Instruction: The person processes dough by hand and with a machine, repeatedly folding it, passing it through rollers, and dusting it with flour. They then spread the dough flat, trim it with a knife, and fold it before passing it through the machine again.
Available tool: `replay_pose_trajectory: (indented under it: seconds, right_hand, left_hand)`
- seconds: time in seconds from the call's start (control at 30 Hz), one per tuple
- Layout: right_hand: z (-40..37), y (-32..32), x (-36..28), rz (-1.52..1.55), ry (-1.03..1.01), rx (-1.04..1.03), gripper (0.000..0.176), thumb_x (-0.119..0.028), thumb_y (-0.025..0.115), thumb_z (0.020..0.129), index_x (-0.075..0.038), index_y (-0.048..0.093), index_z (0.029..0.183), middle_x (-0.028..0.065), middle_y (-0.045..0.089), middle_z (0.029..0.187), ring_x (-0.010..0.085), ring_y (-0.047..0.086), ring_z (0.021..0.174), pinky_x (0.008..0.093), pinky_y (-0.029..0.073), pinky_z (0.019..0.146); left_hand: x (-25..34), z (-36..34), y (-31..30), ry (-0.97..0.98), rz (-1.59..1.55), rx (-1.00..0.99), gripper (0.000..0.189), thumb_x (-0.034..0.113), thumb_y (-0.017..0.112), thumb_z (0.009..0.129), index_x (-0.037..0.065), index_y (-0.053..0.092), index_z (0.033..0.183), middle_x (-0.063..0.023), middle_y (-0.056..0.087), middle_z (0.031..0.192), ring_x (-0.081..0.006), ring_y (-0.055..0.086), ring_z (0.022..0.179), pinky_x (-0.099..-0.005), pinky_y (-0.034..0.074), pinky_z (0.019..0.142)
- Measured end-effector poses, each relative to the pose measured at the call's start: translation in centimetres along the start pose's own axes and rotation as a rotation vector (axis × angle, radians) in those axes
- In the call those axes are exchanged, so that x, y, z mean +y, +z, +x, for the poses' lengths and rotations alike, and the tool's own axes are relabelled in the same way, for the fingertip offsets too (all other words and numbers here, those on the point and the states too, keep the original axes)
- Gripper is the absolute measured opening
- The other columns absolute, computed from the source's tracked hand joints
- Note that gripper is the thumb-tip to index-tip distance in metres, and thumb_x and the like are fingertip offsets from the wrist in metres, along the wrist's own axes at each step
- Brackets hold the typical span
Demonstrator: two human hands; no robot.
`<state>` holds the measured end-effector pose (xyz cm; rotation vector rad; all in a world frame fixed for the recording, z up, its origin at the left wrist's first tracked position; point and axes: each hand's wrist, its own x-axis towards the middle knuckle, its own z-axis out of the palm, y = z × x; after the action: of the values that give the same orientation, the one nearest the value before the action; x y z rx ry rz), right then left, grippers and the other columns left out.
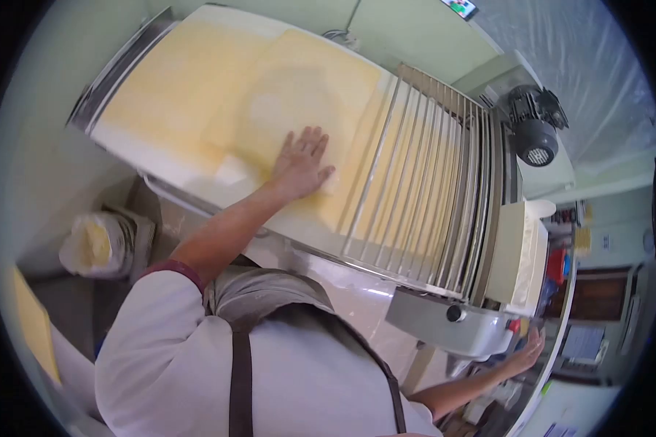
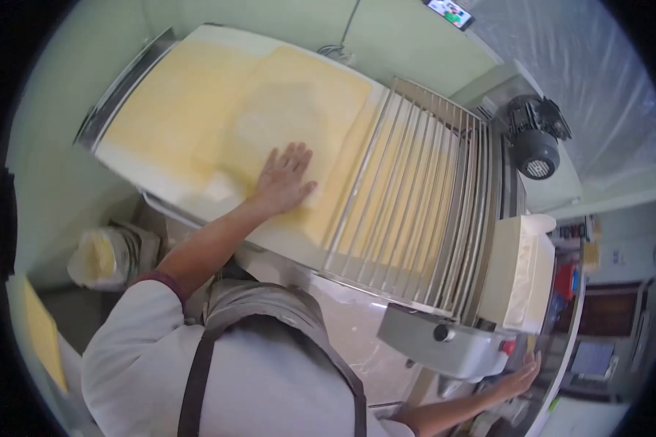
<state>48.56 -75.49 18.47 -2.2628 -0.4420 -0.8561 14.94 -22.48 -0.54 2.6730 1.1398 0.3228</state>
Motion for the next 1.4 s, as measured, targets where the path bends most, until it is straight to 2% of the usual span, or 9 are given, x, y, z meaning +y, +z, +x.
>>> replay_pose_trajectory:
  seconds: [0.13, 0.23, 0.43, 0.67, 0.8, 0.97, 1.03, 1.17, 1.4]
  right_hand:
    - [5.7, 2.7, 12.0, 0.029, 0.061, -0.896, 0.038, -0.029, 0.049, 0.094, 0.004, 0.061, 0.111, 0.0112, 0.064, 0.1, 0.0193, 0.06, 0.095, 0.0337, 0.048, 0.086]
    - [3.0, 7.0, 14.7, 0.437, 0.365, -0.825, 0.038, -0.029, 0.049, 0.094, 0.004, 0.06, 0.111, 0.0103, 0.064, 0.1, 0.019, 0.06, 0.093, 0.0334, 0.049, 0.084]
    - [2.4, 8.7, 17.2, 1.129, 0.757, -0.575, 0.038, -0.029, 0.048, 0.094, 0.002, 0.059, 0.112, 0.0087, 0.064, 0.098, 0.0185, 0.06, 0.087, 0.0328, 0.05, 0.081]
    - [3.3, 11.8, 21.5, 0.864, 0.272, -0.803, 0.043, -0.036, 0.043, 0.096, -0.001, 0.057, 0.116, 0.0082, 0.062, 0.103, 0.0196, 0.061, 0.088, 0.033, 0.051, 0.081]
    - [4.1, 10.7, 18.9, 1.083, 0.499, -1.081, 0.051, -0.043, 0.039, 0.099, -0.002, 0.051, 0.126, 0.0101, 0.059, 0.114, 0.0221, 0.061, 0.099, 0.0352, 0.047, 0.091]
    - [4.0, 12.5, 21.1, 0.764, 0.068, -1.121, 0.054, -0.043, 0.036, 0.1, 0.001, 0.049, 0.128, 0.0116, 0.059, 0.12, 0.0202, 0.053, 0.114, 0.0341, 0.04, 0.098]
    - [2.9, 7.6, 15.5, 1.07, 0.115, -0.998, 0.054, -0.04, 0.027, 0.101, 0.002, 0.053, 0.123, 0.0139, 0.062, 0.11, 0.027, 0.055, 0.11, 0.0369, 0.037, 0.1]
    - [5.1, 2.7, 12.0, 0.781, -1.125, -0.652, 0.042, -0.024, 0.059, 0.086, 0.0, 0.057, 0.121, 0.0173, 0.057, 0.124, 0.0323, 0.051, 0.12, 0.0431, 0.034, 0.105]
    - [7.9, 3.2, 10.5, 1.062, -1.363, -0.875, 0.045, -0.02, 0.065, 0.079, 0.0, 0.058, 0.119, 0.0162, 0.055, 0.127, 0.0296, 0.05, 0.122, 0.0427, 0.037, 0.105]
  left_hand:
    - [5.8, -4.5, 3.5, 0.134, 0.004, 0.086, 0.064, 0.041, 0.039, 0.096, 0.007, 0.023, 0.147, -0.0115, 0.02, 0.154, -0.0267, 0.014, 0.144, -0.0481, 0.008, 0.116]
    - [6.6, -8.2, 3.5, 0.312, -0.024, 0.065, 0.06, 0.037, 0.044, 0.095, 0.008, 0.03, 0.145, -0.0136, 0.027, 0.151, -0.0286, 0.02, 0.142, -0.0486, 0.013, 0.115]
    - [9.7, -17.4, -2.2, -0.104, -0.37, 0.56, 0.04, 0.013, 0.051, 0.09, 0.002, 0.051, 0.128, -0.0195, 0.049, 0.134, -0.0374, 0.038, 0.131, -0.0452, 0.028, 0.109]
    - [19.1, -26.7, -4.2, -0.339, -0.447, 0.807, 0.038, 0.017, 0.054, 0.09, 0.0, 0.053, 0.125, -0.0161, 0.053, 0.129, -0.0311, 0.044, 0.127, -0.0409, 0.03, 0.108]
    - [27.1, -31.5, -0.8, -0.482, -0.595, 0.829, 0.037, 0.018, 0.054, 0.091, -0.004, 0.054, 0.122, -0.0164, 0.054, 0.128, -0.0261, 0.045, 0.125, -0.0388, 0.03, 0.108]
    - [38.4, -35.2, 6.0, -0.607, -0.935, 0.828, 0.033, 0.02, 0.056, 0.093, -0.002, 0.057, 0.117, -0.0139, 0.062, 0.113, -0.0233, 0.056, 0.11, -0.0352, 0.04, 0.098]
    - [43.3, -35.7, 7.0, -0.628, -1.079, 0.737, 0.034, 0.025, 0.056, 0.094, -0.002, 0.058, 0.115, -0.0127, 0.064, 0.107, -0.0213, 0.059, 0.103, -0.033, 0.043, 0.094]
    - [52.7, -35.2, 8.7, -0.535, -1.387, 0.496, 0.041, 0.035, 0.055, 0.095, -0.001, 0.059, 0.114, -0.0106, 0.065, 0.098, -0.0181, 0.061, 0.091, -0.03, 0.048, 0.083]
    - [67.3, -31.8, 15.1, -0.542, -1.855, 0.655, 0.043, 0.042, 0.061, 0.089, 0.0, 0.059, 0.1, -0.0123, 0.064, 0.091, -0.0188, 0.062, 0.082, -0.0314, 0.05, 0.073]
